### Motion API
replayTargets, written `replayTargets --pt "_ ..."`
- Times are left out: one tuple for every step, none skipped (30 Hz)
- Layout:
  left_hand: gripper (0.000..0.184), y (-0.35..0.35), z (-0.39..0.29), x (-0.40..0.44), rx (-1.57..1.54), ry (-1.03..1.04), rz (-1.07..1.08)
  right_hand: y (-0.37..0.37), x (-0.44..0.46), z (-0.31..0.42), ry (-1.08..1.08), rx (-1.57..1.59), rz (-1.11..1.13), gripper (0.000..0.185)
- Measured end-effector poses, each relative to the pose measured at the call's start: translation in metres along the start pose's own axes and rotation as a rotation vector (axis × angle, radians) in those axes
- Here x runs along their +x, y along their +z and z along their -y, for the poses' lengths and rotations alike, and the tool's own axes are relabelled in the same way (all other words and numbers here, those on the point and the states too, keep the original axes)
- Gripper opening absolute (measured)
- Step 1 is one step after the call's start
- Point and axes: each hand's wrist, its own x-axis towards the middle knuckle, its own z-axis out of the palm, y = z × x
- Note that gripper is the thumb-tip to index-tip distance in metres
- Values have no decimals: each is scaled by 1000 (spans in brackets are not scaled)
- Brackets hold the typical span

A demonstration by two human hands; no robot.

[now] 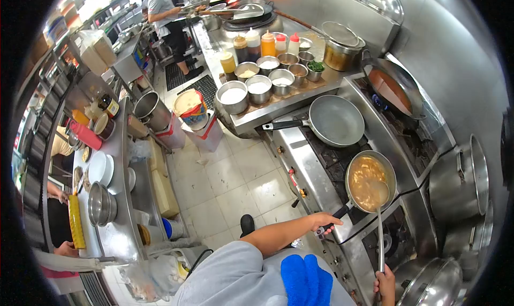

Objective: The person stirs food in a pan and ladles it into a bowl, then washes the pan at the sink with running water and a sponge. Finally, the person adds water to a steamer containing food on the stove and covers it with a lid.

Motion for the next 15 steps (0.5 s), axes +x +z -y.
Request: replayTargets --pt "27 1 1 0 24 -4 -48 3 0 0 2 11 -8 38" --pt "26 1 1 0 48 -8 -97 7 0 2 52 99 14 36" --pt "26 0 3 -2 59 -13 -94 14 -2 10 100 189 38 35" --pt "26 -2 5 -4 73 -16 -55 20 -5 20 103 240 78 25" --pt "26 -3 7 -5 85 -22 -14 19 -2 22 107 251 71 25" --pt "26 -6 12 -4 61 -49 17 18 3 19 130 346 139 22" --pt "26 -7 18 -3 70 -65 27 18 5 18 153 442 205 19" --pt "26 -4 15 -15 81 -69 -13 21 4 26 196 569 232 15" --pt "26 -2 14 -24 90 -75 -53 23 5 33 212 684 307 20" --pt "25 -4 15 -23 74 -96 -39 19 11 30 237 774 379 27" --pt "25 -5 16 -23 78 -109 -36 15 20 25 260 862 454 34" --pt "25 -7 15 -23 49 -80 -7 16 27 23 277 1012 531 36" --pt "25 -9 14 -22 20 -51 22 16 31 21 292 1161 608 38" --pt "27 -10 13 -20 -15 -41 61 19 30 26 265 1229 642 40" --pt "29 -12 12 -18 -33 -49 75 20 30 30 283 1258 610 40"
